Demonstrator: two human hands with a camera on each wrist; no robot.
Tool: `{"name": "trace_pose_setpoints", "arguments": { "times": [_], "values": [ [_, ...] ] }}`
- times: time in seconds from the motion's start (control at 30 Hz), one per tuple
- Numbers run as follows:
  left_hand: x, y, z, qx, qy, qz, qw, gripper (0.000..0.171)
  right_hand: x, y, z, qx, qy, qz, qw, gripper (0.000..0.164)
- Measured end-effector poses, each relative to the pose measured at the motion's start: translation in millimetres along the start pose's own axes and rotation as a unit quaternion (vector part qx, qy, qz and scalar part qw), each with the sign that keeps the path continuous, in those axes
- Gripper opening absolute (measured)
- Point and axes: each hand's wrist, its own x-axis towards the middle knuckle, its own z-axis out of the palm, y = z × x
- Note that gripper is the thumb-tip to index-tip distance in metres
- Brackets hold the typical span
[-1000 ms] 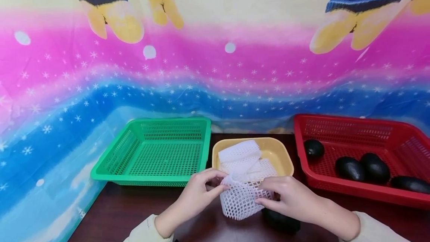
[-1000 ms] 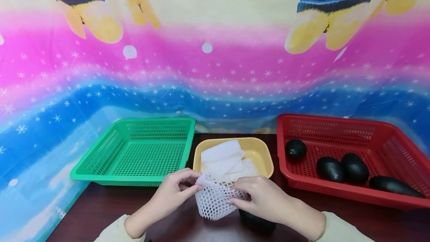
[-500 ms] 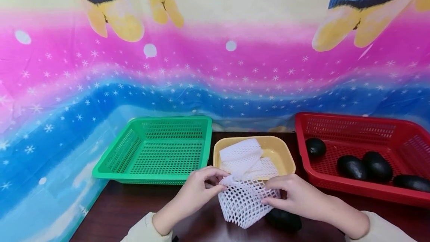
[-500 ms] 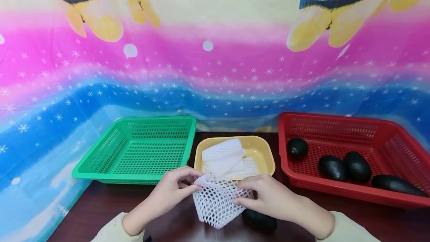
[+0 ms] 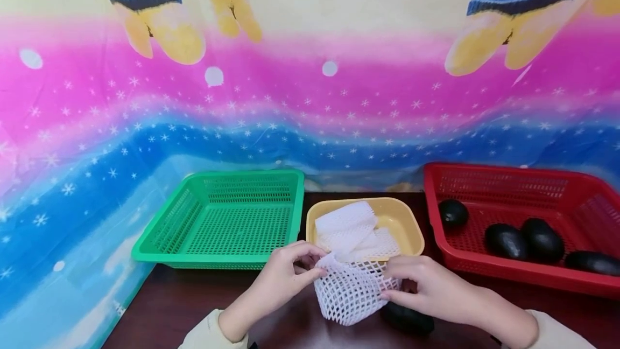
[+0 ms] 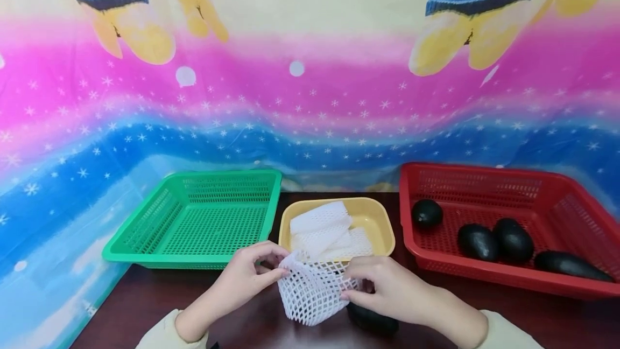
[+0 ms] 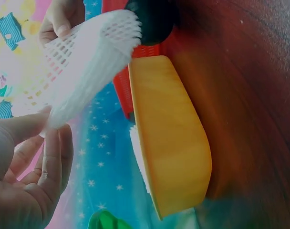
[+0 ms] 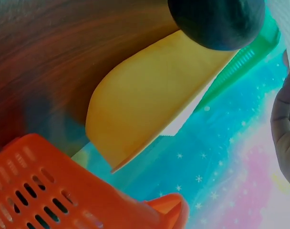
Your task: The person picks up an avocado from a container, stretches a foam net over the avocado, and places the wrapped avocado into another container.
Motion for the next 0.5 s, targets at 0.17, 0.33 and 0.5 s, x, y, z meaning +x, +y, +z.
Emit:
{"name": "trace_pose_setpoints", "arguments": {
  "times": [0.17,0.33,0.5],
  "values": [
    [-3.6,-1.6,4.7,-0.013,-0.008,-0.004,0.9999,0.02,-3.7,-4.1,10.0,0.011,0.005,-0.012,1.0,0.017],
    [-2.3,-3.5,9.1,-0.032,-0.034,0.002,0.9989,0.026,-3.3,-6.5,11.5,-0.001,0.021,-0.027,0.999,0.027],
    [-1.4,-2.0,11.6,-0.07,-0.102,-0.019,0.9921,0.044,-0.5,-7.6,9.8,-0.016,0.036,-0.039,0.998,0.03]
  ]
}}
